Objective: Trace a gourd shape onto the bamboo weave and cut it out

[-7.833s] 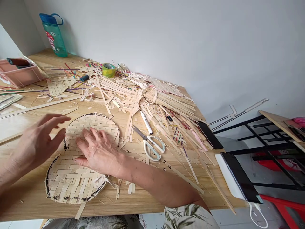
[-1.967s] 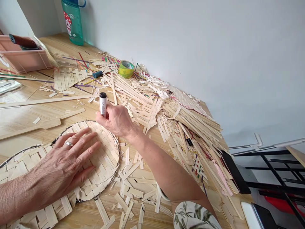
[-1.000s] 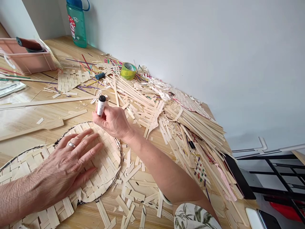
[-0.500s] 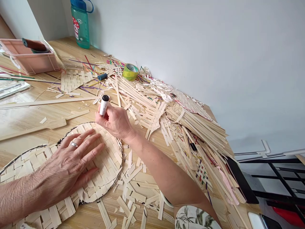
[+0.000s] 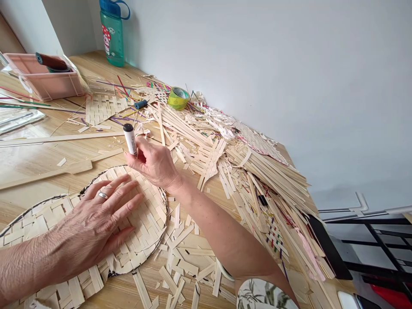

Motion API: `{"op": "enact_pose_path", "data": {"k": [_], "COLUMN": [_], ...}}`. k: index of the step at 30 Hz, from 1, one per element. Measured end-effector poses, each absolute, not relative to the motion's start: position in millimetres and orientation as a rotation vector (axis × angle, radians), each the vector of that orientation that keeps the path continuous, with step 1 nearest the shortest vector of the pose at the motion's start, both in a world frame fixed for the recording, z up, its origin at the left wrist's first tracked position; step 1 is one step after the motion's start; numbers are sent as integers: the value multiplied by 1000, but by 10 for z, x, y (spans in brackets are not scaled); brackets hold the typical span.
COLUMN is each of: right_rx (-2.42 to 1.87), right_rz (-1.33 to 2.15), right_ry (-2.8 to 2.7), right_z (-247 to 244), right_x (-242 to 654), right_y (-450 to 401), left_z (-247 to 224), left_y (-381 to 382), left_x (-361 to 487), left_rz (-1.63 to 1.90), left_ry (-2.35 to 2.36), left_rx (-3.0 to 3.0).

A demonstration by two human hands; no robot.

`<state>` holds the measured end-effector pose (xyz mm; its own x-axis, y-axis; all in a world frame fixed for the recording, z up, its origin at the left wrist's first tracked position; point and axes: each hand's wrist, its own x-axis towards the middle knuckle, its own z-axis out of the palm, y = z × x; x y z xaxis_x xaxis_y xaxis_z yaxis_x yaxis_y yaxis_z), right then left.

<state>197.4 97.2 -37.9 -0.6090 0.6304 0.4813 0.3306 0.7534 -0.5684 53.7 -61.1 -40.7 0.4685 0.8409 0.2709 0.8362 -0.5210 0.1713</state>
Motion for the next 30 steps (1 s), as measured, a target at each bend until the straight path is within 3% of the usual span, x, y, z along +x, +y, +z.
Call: {"op": "enact_pose_path", "data": {"k": [30], "right_rx": [-520], "right_rz": [657], "right_ry": [-2314], "right_z": [-346], "right_x": [1872], "right_y": [877], "left_z": [-361], "left_y": [-637], "left_x": [554], "left_rz": [395], "left_ry": [1558], "left_rx": [2615]}}
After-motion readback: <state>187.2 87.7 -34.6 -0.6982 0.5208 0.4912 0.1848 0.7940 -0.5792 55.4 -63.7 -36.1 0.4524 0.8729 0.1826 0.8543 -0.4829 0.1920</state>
